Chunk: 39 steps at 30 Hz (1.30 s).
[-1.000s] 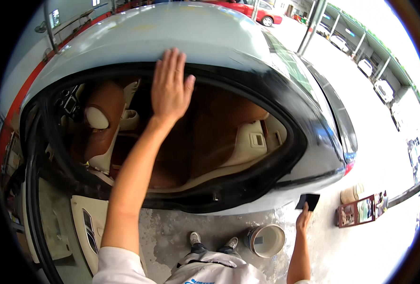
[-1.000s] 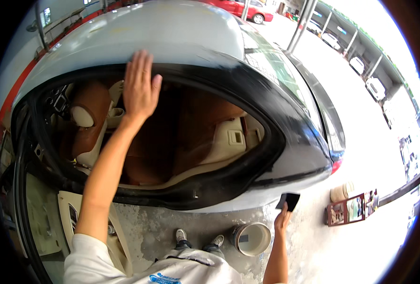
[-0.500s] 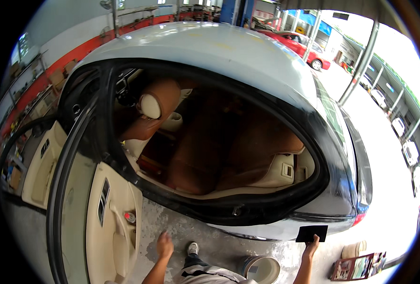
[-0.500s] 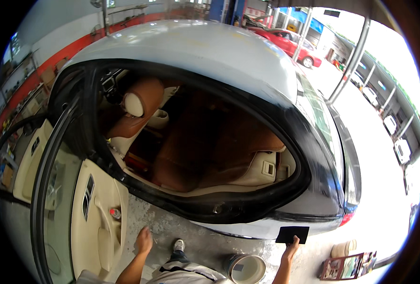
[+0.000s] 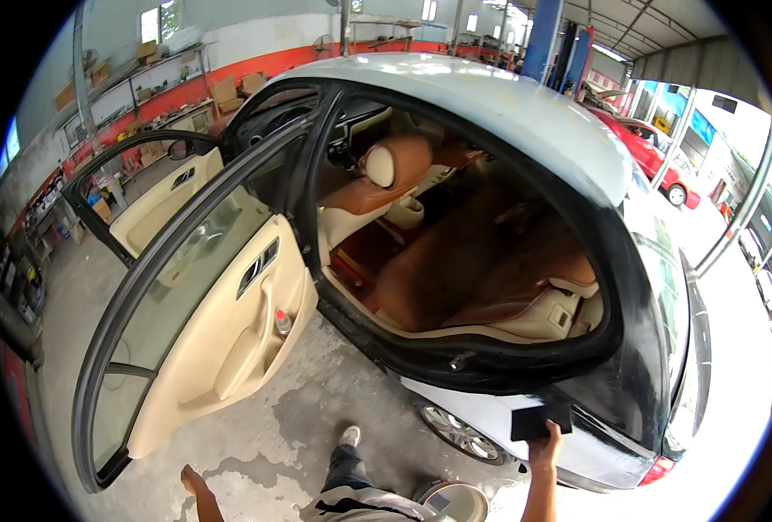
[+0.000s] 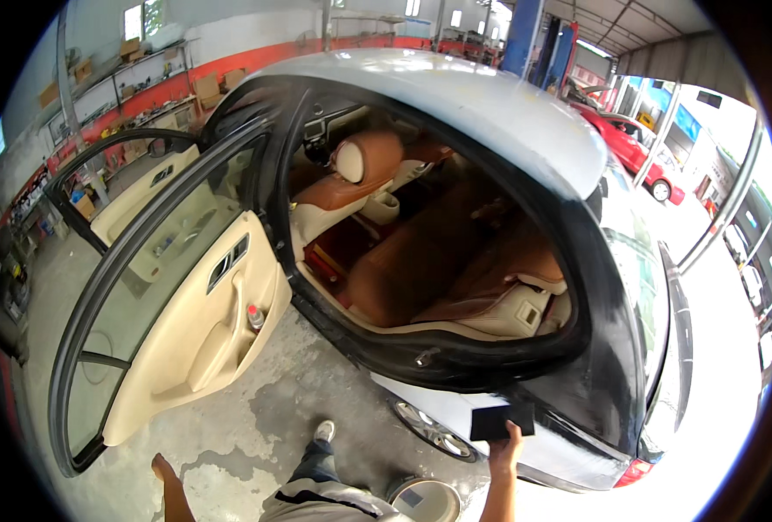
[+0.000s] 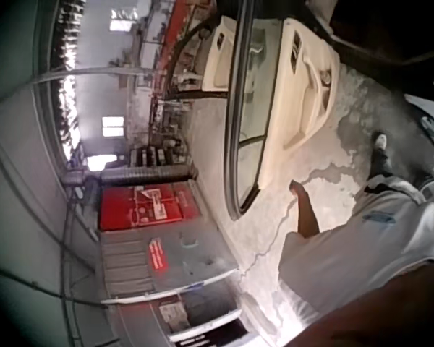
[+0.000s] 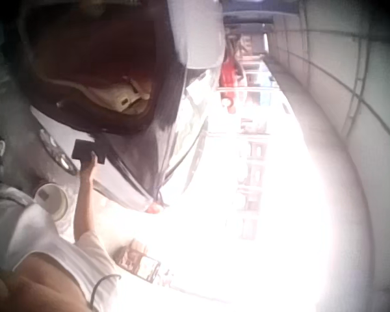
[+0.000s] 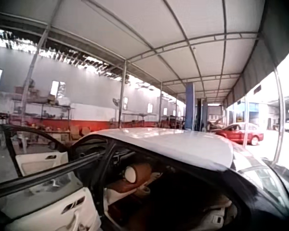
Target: The person sands the roof of a silver car using a sanding block and a cloth. They repeatedly wipe the surface, dip the sanding block into a bucket of water, and continue sanding different sections of the roof.
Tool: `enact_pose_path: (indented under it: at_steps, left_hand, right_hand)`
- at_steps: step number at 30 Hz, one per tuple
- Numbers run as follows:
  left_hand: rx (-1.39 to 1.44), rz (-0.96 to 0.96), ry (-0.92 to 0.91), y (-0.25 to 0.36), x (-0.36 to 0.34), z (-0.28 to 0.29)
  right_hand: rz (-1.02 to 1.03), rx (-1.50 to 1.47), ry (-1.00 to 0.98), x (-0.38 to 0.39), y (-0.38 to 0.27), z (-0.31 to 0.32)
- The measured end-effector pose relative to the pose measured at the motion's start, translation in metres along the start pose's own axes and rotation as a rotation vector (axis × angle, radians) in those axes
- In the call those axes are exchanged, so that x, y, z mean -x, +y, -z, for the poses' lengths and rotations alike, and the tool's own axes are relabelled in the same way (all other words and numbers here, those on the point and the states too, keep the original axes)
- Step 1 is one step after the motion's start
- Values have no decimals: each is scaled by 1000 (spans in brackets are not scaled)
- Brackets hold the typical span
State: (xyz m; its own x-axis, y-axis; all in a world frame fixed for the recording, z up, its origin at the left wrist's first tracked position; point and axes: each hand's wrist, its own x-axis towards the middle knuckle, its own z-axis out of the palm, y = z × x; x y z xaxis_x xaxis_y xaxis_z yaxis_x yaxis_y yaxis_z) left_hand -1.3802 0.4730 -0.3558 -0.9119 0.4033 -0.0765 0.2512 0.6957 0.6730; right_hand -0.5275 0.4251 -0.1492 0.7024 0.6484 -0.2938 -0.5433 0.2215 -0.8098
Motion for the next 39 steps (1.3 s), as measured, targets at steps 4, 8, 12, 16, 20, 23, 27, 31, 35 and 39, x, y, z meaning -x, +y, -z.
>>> enact_pose_path:
  at_steps: [4,8,12,16,20,23,27,31,35,39]
  left_hand:
    - [325,-150,-267,57,5,-41]
    - [493,-249,-668,167,121,-142]
    - [564,-428,-905,285,228,-199]
    - [417,-655,-1146,394,290,-233]
    - [421,-794,-1348,460,297,-281]
    - [249,-904,-1244,468,236,-315]
    - [149,-1112,-1342,535,258,-349]
    - [263,-1397,-1502,656,358,-346]
    - [324,-1104,-1607,677,289,-360]
    - [454,-1410,-1245,762,300,-327]
  right_hand:
    - [18,-36,-30,2,-4,-64]
    - [197,104,2,-16,-37,-110]
    - [662,737,-207,-43,-97,-199]
    - [1556,1347,-347,-87,-165,-329]
    - [1753,1838,150,-182,-196,-374]
    - [1592,1800,396,-211,-172,-390]
    - [1364,2032,202,-245,-130,-504]
    - [1588,1941,-66,-261,-136,-537]
    - [1446,1886,128,-231,-157,-418]
    - [1544,1742,329,-238,-146,-456]
